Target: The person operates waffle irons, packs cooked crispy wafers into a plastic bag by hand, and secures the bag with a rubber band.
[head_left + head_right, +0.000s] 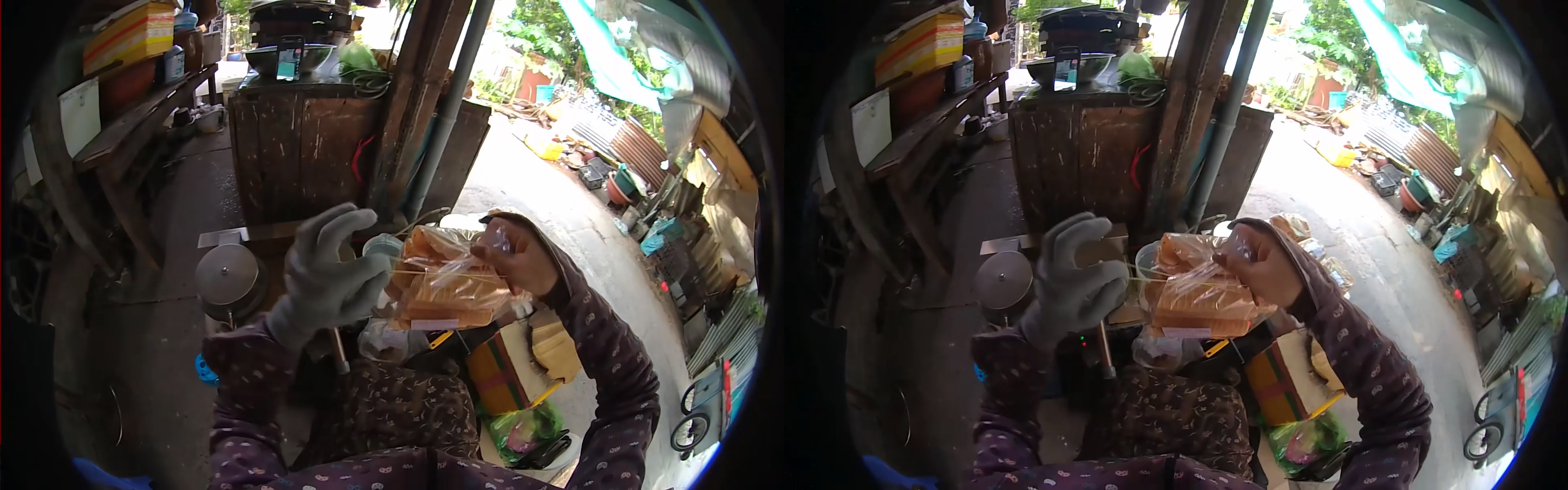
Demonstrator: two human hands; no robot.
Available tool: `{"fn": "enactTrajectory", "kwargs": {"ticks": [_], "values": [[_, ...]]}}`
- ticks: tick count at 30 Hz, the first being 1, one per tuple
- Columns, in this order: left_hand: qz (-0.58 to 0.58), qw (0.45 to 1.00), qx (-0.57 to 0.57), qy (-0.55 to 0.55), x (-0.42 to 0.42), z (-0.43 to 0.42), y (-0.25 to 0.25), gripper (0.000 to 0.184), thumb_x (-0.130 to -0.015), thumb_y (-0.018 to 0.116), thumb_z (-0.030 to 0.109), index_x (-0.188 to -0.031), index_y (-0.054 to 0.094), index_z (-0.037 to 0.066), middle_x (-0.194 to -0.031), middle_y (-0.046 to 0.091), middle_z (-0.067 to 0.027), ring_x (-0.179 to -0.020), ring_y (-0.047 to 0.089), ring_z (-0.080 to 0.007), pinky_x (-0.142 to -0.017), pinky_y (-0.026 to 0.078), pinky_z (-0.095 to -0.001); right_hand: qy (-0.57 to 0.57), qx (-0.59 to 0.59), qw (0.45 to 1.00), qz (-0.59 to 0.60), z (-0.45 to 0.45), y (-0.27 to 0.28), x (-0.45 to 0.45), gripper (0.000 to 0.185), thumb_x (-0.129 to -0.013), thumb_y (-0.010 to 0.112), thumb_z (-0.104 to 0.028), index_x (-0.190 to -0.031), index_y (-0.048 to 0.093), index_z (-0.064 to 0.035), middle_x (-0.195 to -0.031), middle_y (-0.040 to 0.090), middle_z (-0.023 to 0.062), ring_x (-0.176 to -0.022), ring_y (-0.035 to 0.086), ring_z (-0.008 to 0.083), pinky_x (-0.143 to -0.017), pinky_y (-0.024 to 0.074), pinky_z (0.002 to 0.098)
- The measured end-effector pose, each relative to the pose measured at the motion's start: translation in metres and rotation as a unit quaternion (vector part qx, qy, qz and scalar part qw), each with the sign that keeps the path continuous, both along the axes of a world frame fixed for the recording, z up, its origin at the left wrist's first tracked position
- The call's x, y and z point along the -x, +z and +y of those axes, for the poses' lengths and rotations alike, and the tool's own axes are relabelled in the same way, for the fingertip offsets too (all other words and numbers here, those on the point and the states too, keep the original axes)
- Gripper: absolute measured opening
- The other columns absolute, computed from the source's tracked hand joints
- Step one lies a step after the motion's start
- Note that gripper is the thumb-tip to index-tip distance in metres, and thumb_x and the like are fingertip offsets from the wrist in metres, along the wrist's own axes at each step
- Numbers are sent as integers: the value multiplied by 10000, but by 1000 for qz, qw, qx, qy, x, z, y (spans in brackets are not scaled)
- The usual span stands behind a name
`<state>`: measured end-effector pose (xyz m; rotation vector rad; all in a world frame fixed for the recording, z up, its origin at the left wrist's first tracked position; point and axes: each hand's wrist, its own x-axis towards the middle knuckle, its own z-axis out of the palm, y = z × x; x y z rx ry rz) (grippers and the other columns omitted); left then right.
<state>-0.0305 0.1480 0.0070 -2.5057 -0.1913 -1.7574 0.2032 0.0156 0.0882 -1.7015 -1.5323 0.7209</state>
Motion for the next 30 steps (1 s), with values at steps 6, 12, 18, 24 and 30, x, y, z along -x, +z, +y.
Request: {"fn": "enactTrajectory", "kwargs": {"ticks": [6,12,18,24,30], "values": [[-64,964,-238,103,-14,59,25,272,-783,627,130,-951,671,339,-1133,546,-70,-1076,504,-285,-908,443,-401,56,13,998,-18,-36,46,35,118,-883,602,-161,-911,556,-56,-653,489,-42,-472,427,14,-410,338,182],[-268,948,-161,66,-85,73,16,484,-777,608,50,-1169,541,324,-1035,580,-78,-943,568,-275,-880,447,-405,123,19,990,72,-37,75,82,116,-894,578,-158,-849,541,-58,-559,465,-19,-405,422,45,-357,320,200],[-344,874,297,-174,-180,-63,-76,676,-794,560,-8,-1353,293,262,-978,591,-94,-891,582,-233,-853,451,-402,97,24,954,282,41,33,112,163,-863,593,-161,-750,517,-71,-555,510,18,-370,441,76,-320,298,219],[-167,560,548,-598,-99,-154,-49,773,-815,513,-43,-1411,47,113,-866,591,-91,-799,581,-152,-770,467,-316,41,205,976,-53,91,28,39,204,-850,646,-204,-758,532,-61,-520,508,9,-409,485,67,-332,300,199],[91,876,367,-300,-50,-53,-20,304,-765,518,-44,-1065,531,4,-768,584,-83,-667,592,-157,-599,468,-255,53,209,967,-135,70,10,-56,252,-851,651,-278,-784,524,-71,-557,519,0,-404,461,70,-372,348,213]]}}
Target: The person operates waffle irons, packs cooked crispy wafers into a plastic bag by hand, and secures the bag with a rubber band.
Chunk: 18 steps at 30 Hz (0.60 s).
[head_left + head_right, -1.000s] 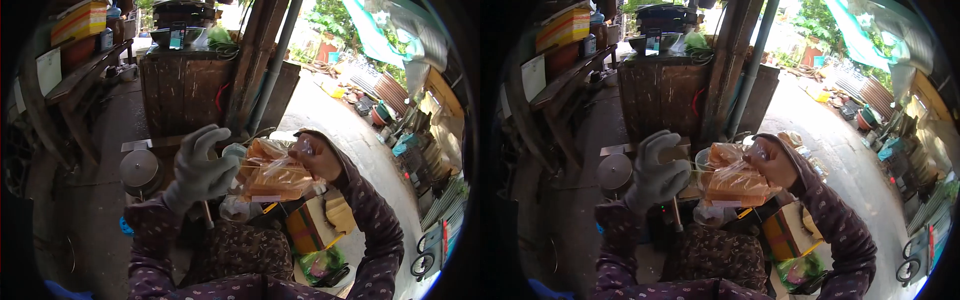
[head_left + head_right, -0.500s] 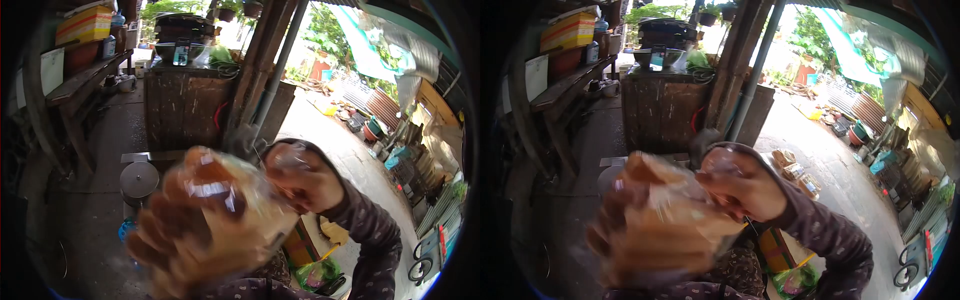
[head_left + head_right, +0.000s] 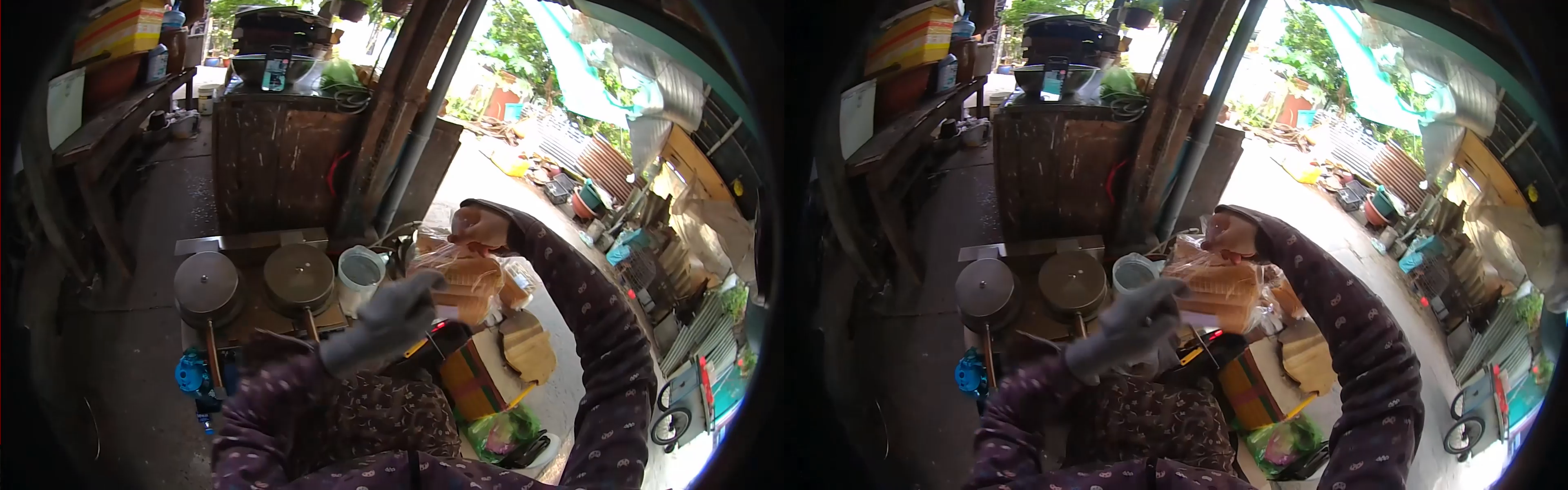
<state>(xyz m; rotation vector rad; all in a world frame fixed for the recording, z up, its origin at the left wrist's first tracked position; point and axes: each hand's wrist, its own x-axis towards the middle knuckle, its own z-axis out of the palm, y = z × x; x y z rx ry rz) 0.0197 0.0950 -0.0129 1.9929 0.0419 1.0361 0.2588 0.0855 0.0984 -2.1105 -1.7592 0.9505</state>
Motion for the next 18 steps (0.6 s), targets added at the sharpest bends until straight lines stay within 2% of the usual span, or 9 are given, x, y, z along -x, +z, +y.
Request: {"fn": "enactTrajectory", "kwargs": {"ticks": [2,5,8,9,11,14,15,18], "values": [[-85,985,-145,45,-6,25,0,275,-744,502,-34,-997,559,54,-780,552,-87,-682,584,-220,-607,474,-297,0,-29,999,30,-15,-1,1,250,-851,653,-278,-793,520,-75,-545,494,-15,-419,461,55,-379,351,197],[60,951,-262,153,23,34,32,254,-715,542,19,-944,584,123,-848,528,-71,-778,567,-253,-693,466,-358,36,-94,989,107,-29,-8,8,239,-856,649,-288,-815,532,-84,-540,464,-39,-407,429,32,-379,343,176],[59,865,-427,256,45,51,44,224,-701,584,94,-902,604,192,-922,509,-49,-884,541,-235,-782,436,-417,23,-121,989,81,-40,0,26,244,-861,646,-299,-825,546,-79,-615,502,-26,-497,490,53,-441,391,202],[29,838,-466,282,47,60,38,208,-691,618,163,-890,618,224,-962,503,-48,-961,520,-243,-878,410,-445,82,-172,982,15,-40,-4,24,235,-859,646,-288,-843,554,-73,-654,519,-6,-545,513,82,-480,413,228],[-35,788,-524,322,52,75,35,257,-692,637,199,-942,620,256,-961,500,-54,-993,514,-248,-929,398,-447,196,-270,935,-118,-42,-12,18,221,-855,648,-266,-880,570,-61,-731,553,33,-642,558,140,-558,455,281],[-106,701,-602,367,54,100,38,341,-700,681,318,-1029,611,261,-984,506,-63,-1039,506,-255,-991,371,-451,165,-236,929,-234,-75,25,82,226,-837,655,-219,-960,590,-42,-865,582,104,-804,580,241,-698,472,359],[-124,668,-627,381,54,107,40,384,-703,698,368,-1059,606,256,-996,509,-66,-1054,503,-257,-1009,360,-453,175,-269,915,-246,-85,30,92,258,-810,670,-181,-1019,605,-44,-947,593,155,-871,589,296,-765,477,378],[-204,695,-571,387,43,114,50,549,-694,697,517,-1086,588,148,-1020,532,-81,-1037,514,-281,-996,366,-469,264,-340,840,-330,-111,49,130,268,-805,681,-157,-1037,608,-46,-1019,595,163,-944,591,300,-807,473,370]]}}
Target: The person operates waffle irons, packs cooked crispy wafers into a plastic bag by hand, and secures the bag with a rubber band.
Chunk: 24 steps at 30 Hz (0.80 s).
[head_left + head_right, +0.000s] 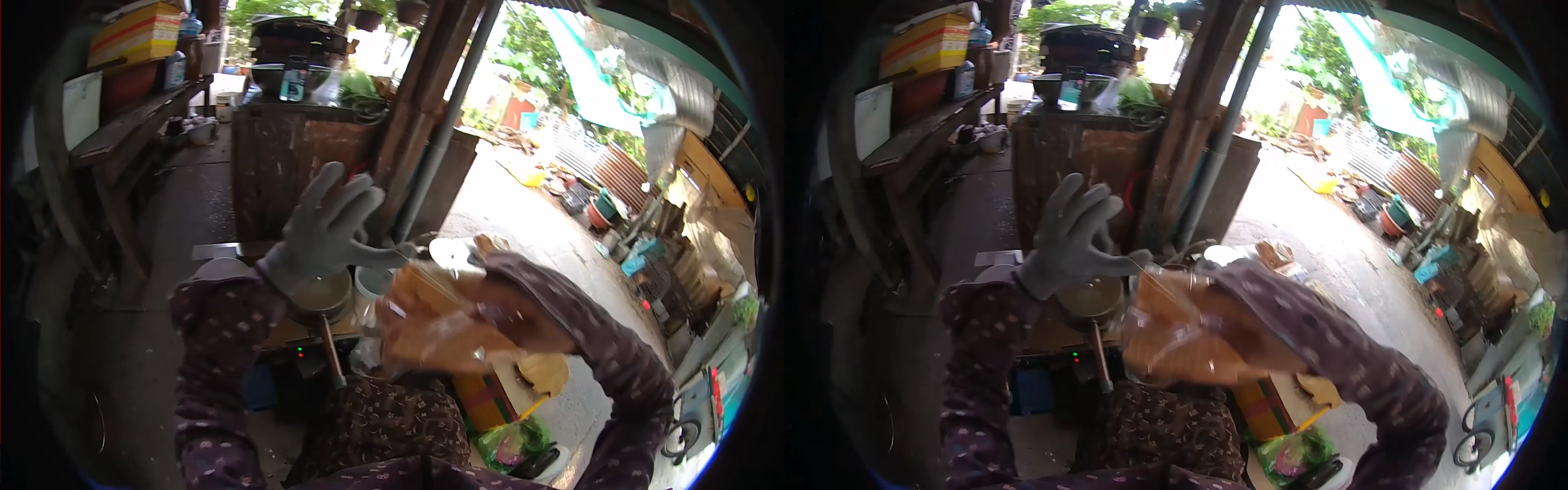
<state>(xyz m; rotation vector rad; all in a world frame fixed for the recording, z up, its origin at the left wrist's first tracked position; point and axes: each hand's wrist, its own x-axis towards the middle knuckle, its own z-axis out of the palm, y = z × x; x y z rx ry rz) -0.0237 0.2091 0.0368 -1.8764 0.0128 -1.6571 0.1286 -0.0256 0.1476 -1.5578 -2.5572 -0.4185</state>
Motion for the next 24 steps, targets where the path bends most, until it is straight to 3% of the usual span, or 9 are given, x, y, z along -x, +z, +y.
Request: {"fn": "enactTrajectory", "kwargs": {"ticks": [3,4,7,10,13,15,18,22,24], "values": [[-96,985,98,-106,-16,-3,8,674,-693,686,588,-1062,578,35,-1001,570,-111,-993,541,-315,-958,387,-475,-19,159,979,123,-4,27,23,273,-804,684,-137,-1052,607,-53,-1078,583,170,-1002,578,311,-846,463,376],[-136,983,70,-102,-26,-5,8,666,-681,698,578,-1016,580,16,-979,579,-140,-942,556,-327,-887,420,-475,1,129,982,135,1,29,30,205,-824,665,-118,-1005,601,-46,-954,618,109,-858,613,214,-730,483,325],[-184,933,197,-239,-61,-15,-29,462,-772,673,350,-1063,515,27,-892,554,-108,-833,534,-277,-801,459,-425,-103,263,823,493,21,25,50,131,-838,661,-139,-874,573,-49,-741,500,-21,-682,470,48,-591,376,225],[-191,844,387,-318,-95,-81,-71,517,-796,633,237,-1181,361,23,-922,556,-118,-855,538,-253,-811,447,-413,-19,222,828,515,57,10,58,114,-852,633,-136,-852,563,-46,-719,501,-37,-679,467,38,-586,373,213],[-105,722,539,-420,-108,-157,-78,623,-821,592,125,-1298,206,20,-951,557,-128,-878,542,-228,-822,434,-401,-9,180,904,388,90,-4,43,101,-848,646,-129,-837,571,-62,-676,513,-45,-592,462,14,-516,364,191],[-54,622,607,-492,-92,-201,-68,711,-837,566,50,-1376,104,17,-971,558,-135,-893,544,-212,-829,426,-393,11,242,865,440,102,-24,22,99,-843,644,-124,-828,569,-62,-687,515,-42,-633,469,21,-551,382,201],[-38,335,597,-728,-56,-225,-71,738,-857,526,17,-1413,41,13,-933,565,-116,-855,541,-174,-799,437,-384,17,267,919,289,121,-75,-54,52,-776,643,-83,-791,614,-42,-704,573,0,-658,513,90,-604,435,272],[255,458,714,-465,-44,-170,-92,684,-869,503,96,-1427,112,35,-816,583,-149,-738,590,-194,-705,466,-344,-185,180,958,128,73,-97,-79,260,-714,673,-310,-703,657,-50,-647,614,109,-591,586,194,-575,465,335],[325,609,667,-280,-61,-160,-103,534,-820,511,98,-1315,328,13,-912,568,-198,-740,601,-300,-703,468,-375,-205,102,968,103,63,-134,-109,272,-697,669,-319,-722,661,-48,-660,619,108,-603,592,187,-580,466,332]]}}
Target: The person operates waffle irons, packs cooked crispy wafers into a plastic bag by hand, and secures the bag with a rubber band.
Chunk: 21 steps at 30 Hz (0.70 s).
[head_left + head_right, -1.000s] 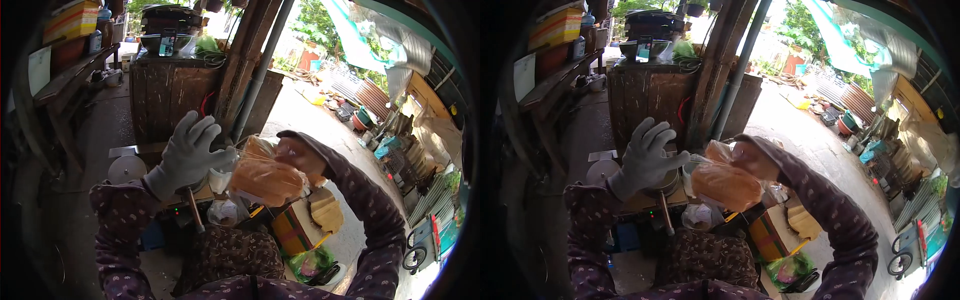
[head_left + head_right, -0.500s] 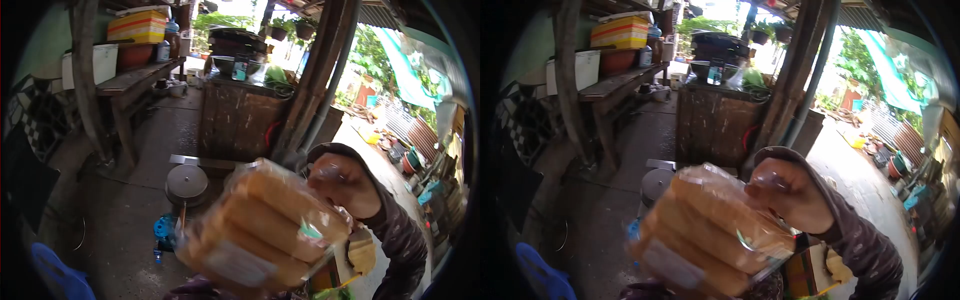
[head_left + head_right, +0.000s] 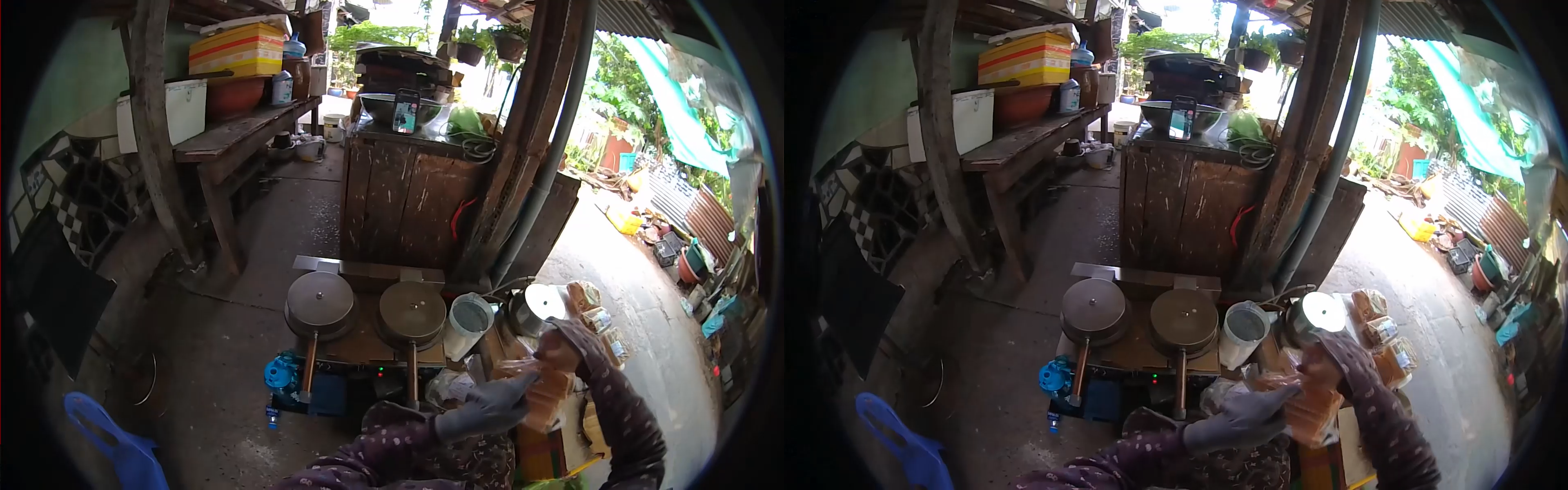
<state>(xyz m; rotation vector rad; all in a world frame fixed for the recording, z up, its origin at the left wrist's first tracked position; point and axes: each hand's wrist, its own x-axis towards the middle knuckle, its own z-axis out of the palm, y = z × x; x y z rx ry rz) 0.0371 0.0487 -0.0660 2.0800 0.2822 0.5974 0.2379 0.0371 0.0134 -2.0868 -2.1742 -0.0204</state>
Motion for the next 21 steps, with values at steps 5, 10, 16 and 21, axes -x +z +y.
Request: {"fn": "enactTrajectory", "kwargs": {"ticks": [5,10,16,21], "values": [[-110,988,-103,38,-40,-16,-40,225,-798,549,122,-986,554,-1,-1030,532,-199,-839,575,-339,-742,460,-397,-57,30,978,196,-37,-78,-35,231,-672,652,-254,-719,644,-29,-627,573,103,-582,562,164,-565,451,310],[34,943,280,-175,-58,-28,-77,186,-786,494,80,-951,557,22,-910,578,-86,-794,574,-163,-662,461,-287,-82,4,969,233,-66,-103,-19,148,-659,632,-149,-670,621,-2,-599,540,95,-575,552,139,-547,428,304],[-86,733,634,-230,-56,-34,-109,221,-755,501,93,-967,552,55,-873,566,-19,-754,530,-89,-637,432,-210,-139,-151,913,353,-84,-138,4,203,-617,727,-139,-598,549,-43,-609,491,84,-588,515,208,-583,439,348],[-126,674,715,-136,-65,-54,-128,250,-762,512,131,-991,533,31,-753,522,-22,-632,469,-94,-570,379,-192,-248,-29,772,584,-101,-171,-8,200,-771,687,-213,-792,589,-40,-887,614,101,-758,591,250,-653,482,409]]}}
